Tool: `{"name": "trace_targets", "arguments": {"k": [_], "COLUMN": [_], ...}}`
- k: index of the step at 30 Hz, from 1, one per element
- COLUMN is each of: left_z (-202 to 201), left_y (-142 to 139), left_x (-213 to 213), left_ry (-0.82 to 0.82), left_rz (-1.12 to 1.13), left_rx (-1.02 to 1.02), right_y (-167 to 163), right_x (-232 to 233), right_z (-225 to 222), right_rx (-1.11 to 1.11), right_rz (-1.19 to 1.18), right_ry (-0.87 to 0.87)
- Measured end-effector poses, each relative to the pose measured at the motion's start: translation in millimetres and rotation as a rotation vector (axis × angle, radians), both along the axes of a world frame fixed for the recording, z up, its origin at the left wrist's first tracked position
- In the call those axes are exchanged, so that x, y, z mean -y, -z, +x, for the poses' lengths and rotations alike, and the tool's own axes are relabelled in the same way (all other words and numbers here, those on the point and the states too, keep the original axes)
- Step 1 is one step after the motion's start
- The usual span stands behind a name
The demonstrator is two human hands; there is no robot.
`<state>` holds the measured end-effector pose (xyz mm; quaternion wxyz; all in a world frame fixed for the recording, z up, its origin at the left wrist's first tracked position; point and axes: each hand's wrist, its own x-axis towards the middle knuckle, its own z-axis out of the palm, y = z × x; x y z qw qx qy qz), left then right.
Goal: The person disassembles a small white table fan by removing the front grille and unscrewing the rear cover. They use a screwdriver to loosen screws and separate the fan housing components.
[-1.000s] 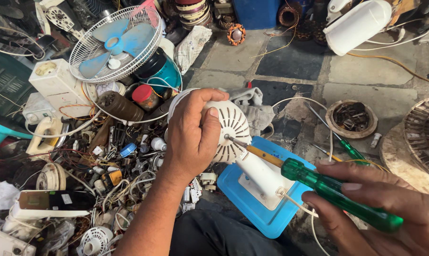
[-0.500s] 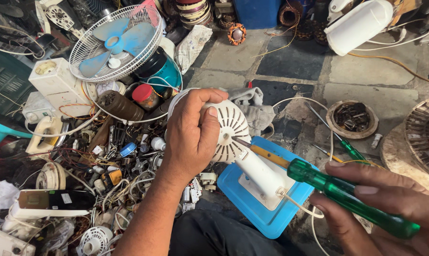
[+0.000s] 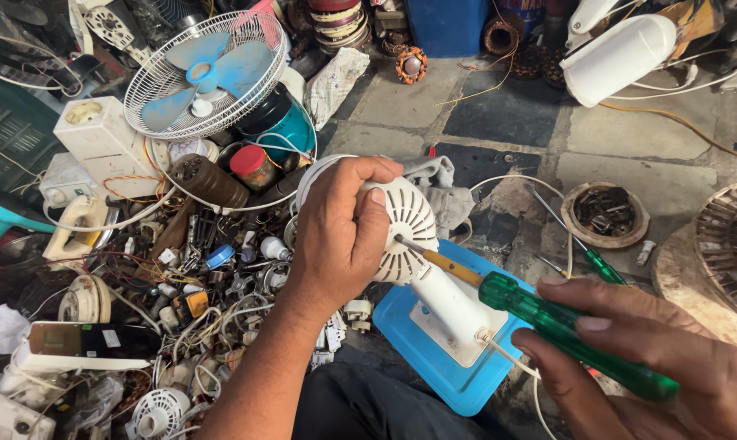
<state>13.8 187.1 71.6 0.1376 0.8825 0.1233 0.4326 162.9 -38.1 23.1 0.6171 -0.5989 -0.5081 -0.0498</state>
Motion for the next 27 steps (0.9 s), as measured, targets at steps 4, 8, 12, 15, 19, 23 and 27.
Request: {"name": "trace_targets", "arguments": {"k": [4, 8, 12, 15, 19, 23, 27], "left_z": [-1, -1, -1, -2, -1, 2, 3], "left_y": [0, 2, 0, -5, -9, -7, -3], "left_x": [-1, -3, -4, -5, -3, 0, -1], "left_ry": [0.0, -0.01, 0.006, 0.078, 0.093, 0.073, 0.065], "left_rz": [0.002, 0.004, 0.043, 0.051, 0.076, 0.07, 0.109], "left_rx": [0.003, 0.006, 0.007, 0.003, 0.008, 0.029, 0.058], "right_y": [10, 17, 26, 25, 12, 2, -2], "right_x": [3, 11, 11, 5, -1, -5, -5], "right_z": [3, 25, 19, 15, 21, 20, 21], "right_rx": [-0.08, -0.416, -0.03, -0.092, -0.028, -0.13, -0.113], "right_rz": [0.008, -0.149, 0.044, 0.156, 0.136, 0.168, 0.112], "right_ry": [0.042, -0.085, 0.033, 0.028, 0.086, 0.009, 0.033]}}
